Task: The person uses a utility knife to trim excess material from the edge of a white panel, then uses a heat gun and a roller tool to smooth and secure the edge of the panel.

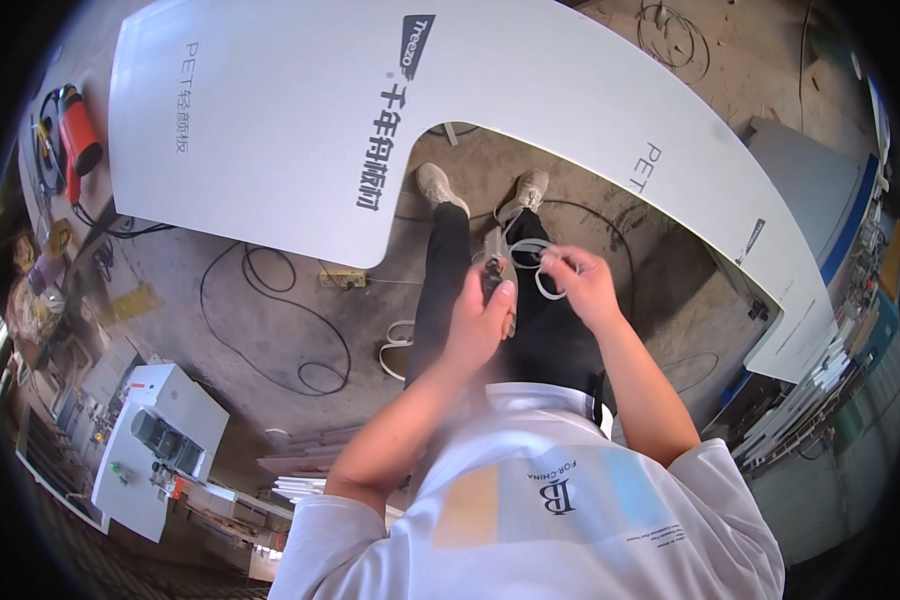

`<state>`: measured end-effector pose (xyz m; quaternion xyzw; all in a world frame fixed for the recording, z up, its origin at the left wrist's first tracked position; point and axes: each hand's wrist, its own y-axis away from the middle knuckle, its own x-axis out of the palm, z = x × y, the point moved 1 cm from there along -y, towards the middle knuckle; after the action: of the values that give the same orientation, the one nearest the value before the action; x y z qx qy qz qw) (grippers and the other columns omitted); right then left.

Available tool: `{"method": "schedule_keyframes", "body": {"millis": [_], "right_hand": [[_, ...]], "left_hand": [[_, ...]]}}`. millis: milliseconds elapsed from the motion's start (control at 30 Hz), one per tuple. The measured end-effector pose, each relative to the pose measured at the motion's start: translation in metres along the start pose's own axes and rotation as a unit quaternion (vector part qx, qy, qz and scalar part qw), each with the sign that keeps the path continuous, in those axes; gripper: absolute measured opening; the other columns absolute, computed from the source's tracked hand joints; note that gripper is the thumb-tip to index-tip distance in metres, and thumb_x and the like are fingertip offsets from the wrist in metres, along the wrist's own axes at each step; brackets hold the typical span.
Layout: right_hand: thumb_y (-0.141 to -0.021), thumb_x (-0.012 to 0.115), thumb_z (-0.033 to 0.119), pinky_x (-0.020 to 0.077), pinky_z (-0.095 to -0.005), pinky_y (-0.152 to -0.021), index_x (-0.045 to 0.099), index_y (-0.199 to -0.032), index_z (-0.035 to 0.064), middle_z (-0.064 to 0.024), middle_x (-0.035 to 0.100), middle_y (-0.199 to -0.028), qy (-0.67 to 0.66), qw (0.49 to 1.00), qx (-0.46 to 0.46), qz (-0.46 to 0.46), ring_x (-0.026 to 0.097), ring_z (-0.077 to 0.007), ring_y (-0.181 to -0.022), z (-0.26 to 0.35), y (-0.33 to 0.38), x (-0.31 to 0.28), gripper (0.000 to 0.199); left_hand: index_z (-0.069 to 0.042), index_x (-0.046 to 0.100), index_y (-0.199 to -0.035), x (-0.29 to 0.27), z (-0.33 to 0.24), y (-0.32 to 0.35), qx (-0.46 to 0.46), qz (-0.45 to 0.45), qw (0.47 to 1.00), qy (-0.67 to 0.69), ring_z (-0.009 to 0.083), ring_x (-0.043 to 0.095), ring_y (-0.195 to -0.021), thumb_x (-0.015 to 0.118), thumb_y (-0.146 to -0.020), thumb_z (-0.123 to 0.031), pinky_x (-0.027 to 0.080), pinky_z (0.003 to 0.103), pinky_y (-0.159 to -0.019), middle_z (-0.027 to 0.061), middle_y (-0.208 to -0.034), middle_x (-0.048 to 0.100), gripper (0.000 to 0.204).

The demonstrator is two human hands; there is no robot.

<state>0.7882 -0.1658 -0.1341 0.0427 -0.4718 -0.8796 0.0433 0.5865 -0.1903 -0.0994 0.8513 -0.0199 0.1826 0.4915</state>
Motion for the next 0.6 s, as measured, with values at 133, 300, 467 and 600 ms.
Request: {"method": "schedule_keyframes", "body": {"millis": [133,300,467,600], "right_hand": [[-0.090,0.082,0.034,0.0567,-0.0357,-0.084,0.075,-0.117,0.0025,-0.0095,0.077,-0.101,0.257,0.944,-0.154,-0.140,0.073,-0.0237,-0.093,0.009,-0.011,-0.032,0.042],[-0.089,0.082,0.029,0.0567,-0.0349,-0.078,0.078,-0.101,0.0024,-0.0103,0.078,-0.095,0.293,0.915,-0.254,-0.115,0.074,-0.0254,-0.086,0.032,-0.016,-0.047,0.030],[-0.091,0.082,0.027,0.0477,-0.0285,-0.060,0.077,-0.087,0.0013,-0.0053,0.072,-0.071,0.185,0.958,-0.206,-0.079,0.060,-0.0105,-0.062,0.080,-0.012,0.014,0.027],[-0.097,0.077,0.028,0.0476,-0.0270,-0.059,0.073,-0.094,-0.0001,-0.0004,0.070,-0.079,-0.006,0.990,-0.134,-0.046,0.057,-0.0083,-0.063,0.095,-0.033,0.068,0.029]], "left_hand": [[-0.004,0.054,-0.129,-0.001,-0.010,0.000,0.057,-0.068,0.996,-0.033,0.0073,0.051,-0.058,0.050,-0.111,-0.019,0.043,0.024,-0.052,0.0008,-0.081,0.059,0.025],[-0.002,0.056,-0.125,-0.005,-0.040,-0.001,0.084,-0.054,0.994,-0.041,0.0084,0.054,-0.061,0.050,-0.111,-0.024,0.045,0.024,-0.055,0.0028,-0.083,0.061,0.026],[-0.001,0.055,-0.125,-0.010,-0.079,-0.009,0.129,-0.031,0.989,-0.067,0.0099,0.055,-0.061,0.049,-0.112,-0.032,0.047,0.025,-0.057,0.0047,-0.083,0.061,0.033],[-0.002,0.056,-0.123,-0.016,-0.105,-0.025,0.121,-0.024,0.989,-0.081,0.0104,0.053,-0.059,0.049,-0.112,-0.033,0.045,0.025,-0.055,0.0039,-0.080,0.059,0.034]]}}
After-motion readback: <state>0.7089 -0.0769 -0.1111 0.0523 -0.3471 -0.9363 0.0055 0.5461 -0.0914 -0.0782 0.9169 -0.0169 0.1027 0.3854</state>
